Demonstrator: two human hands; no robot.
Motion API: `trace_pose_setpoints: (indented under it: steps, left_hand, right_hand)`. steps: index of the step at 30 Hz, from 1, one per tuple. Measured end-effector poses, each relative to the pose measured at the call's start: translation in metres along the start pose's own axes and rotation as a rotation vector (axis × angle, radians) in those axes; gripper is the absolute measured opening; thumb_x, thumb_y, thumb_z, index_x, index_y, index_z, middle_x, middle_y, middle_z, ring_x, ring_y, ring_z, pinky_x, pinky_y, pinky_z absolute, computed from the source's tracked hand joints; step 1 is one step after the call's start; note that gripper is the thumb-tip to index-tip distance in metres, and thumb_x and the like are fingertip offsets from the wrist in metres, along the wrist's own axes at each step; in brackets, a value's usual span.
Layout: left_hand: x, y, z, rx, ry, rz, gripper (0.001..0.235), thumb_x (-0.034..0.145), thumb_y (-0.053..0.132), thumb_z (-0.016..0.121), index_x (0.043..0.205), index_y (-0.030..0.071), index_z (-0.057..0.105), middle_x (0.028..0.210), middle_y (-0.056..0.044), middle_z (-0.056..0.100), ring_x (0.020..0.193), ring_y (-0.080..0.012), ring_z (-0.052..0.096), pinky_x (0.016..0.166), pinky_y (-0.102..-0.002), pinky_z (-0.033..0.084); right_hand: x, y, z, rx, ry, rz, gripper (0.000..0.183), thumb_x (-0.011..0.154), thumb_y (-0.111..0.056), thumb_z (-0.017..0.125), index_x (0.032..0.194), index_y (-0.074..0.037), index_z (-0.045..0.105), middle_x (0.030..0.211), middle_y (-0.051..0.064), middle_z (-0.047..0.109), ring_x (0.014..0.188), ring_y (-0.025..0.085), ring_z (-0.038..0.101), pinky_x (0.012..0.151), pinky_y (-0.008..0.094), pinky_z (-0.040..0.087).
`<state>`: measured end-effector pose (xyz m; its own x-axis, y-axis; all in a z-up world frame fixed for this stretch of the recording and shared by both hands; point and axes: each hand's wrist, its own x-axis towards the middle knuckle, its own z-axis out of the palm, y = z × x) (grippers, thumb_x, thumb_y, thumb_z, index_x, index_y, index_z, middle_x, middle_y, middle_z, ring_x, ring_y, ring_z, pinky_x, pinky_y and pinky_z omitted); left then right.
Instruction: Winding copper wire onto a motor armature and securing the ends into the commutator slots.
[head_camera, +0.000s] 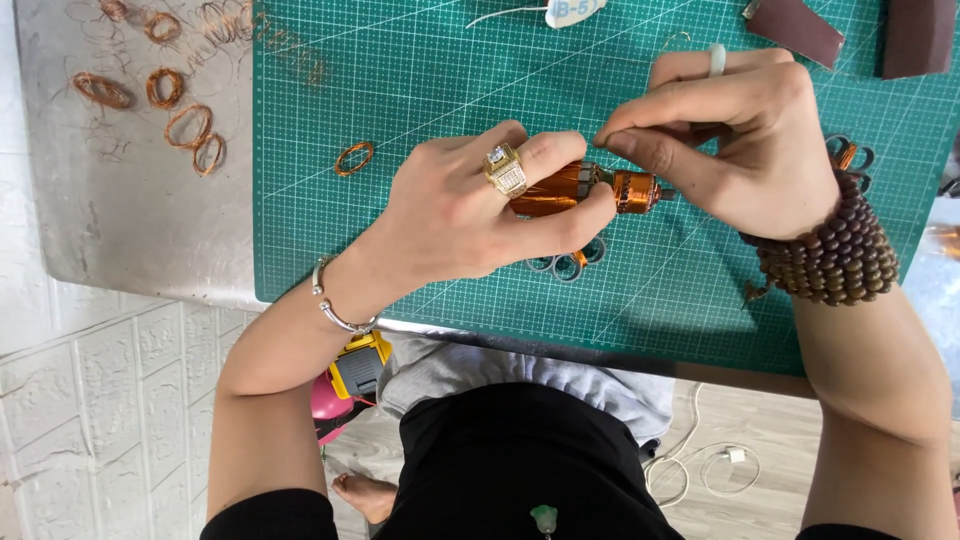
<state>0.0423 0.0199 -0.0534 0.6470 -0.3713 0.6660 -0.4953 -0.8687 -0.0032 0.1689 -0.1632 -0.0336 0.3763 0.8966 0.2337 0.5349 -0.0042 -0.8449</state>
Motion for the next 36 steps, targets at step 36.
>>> trace_pose_setpoints:
  steps: [36]
  left_hand:
    - [-0.008,-0.026,0.013,-0.555,-0.007,-0.542,0.027,0.103,0.021,0.048,0.125,0.006,0.047,0.095,-0.009,0.060,0.062,-0.0142,0.050,0.059,-0.028,0.039]
  right_hand:
    - [-0.011,-0.008,0.020,-0.565,0.134,-0.217,0.006,0.096,0.002,0.065,0.098,0.006,0.068,0.081,0.012,0.058,0.063,0.020,0.055,0.052,0.031,0.044]
